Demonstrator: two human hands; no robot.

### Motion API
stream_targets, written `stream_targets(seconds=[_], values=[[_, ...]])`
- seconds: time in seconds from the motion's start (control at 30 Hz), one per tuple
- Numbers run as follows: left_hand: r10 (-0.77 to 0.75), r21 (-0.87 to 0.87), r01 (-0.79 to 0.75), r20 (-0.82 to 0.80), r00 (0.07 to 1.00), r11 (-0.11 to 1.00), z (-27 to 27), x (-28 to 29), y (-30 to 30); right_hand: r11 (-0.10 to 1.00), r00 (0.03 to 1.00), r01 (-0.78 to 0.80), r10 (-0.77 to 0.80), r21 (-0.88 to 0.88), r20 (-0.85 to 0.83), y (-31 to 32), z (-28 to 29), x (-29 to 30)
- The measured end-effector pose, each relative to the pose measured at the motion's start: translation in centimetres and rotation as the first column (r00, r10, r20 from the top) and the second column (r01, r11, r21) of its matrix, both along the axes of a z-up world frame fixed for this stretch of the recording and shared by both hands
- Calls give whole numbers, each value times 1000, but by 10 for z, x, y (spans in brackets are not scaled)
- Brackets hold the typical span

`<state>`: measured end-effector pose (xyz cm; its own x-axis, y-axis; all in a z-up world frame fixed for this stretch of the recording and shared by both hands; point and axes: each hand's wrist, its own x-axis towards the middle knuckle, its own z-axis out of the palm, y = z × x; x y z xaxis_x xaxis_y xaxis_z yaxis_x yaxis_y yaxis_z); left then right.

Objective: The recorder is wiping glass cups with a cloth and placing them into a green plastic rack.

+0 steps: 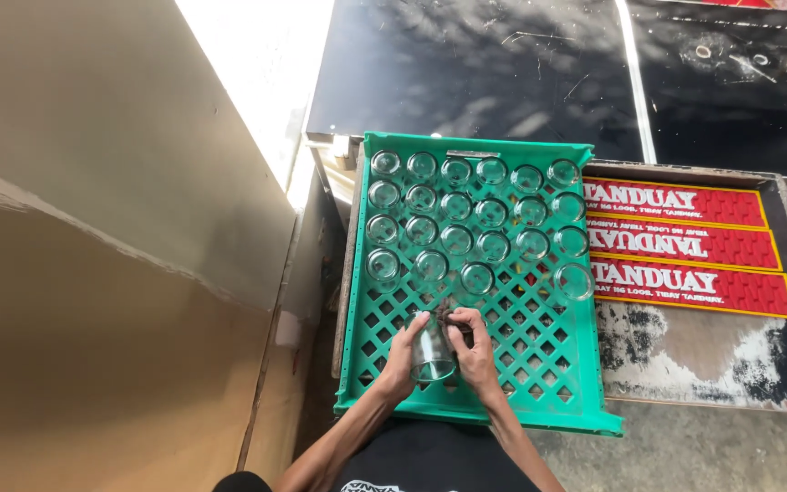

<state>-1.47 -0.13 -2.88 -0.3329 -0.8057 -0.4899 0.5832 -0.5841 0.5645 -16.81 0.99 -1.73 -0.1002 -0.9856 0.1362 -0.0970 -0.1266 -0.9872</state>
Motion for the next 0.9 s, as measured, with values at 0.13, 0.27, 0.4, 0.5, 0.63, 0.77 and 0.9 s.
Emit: stream_targets(seconds=[0.13,0.27,0.4,0.5,0.63,0.77,0.9], values=[[21,24,-22,17,1000,999,3,2,-1,999,998,-42,42,0,-36,3,38,9],[-60,145,77,-120,991,986,22,7,4,981,980,-157,140,-117,-139,0,33,8],[-104,273,95,18,994,957,5,3,6,997,993,-68,63,-47,-102,-4,10,-5],[-80,158,74,32,996,985,-2,-1,3,995,984,-98,92,-35,-154,4,42,-1],[-106,161,89,99,989,983,27,0,0,995,989,-99,95,-24,-116,5,39,-2],[-107,164,93,80,991,982,8,-2,0,995,991,66,-56,75,-124,6,29,0],[-170,142,157,85,982,977,15,-1,2,992,965,85,-105,-92,-241,11,32,0]])
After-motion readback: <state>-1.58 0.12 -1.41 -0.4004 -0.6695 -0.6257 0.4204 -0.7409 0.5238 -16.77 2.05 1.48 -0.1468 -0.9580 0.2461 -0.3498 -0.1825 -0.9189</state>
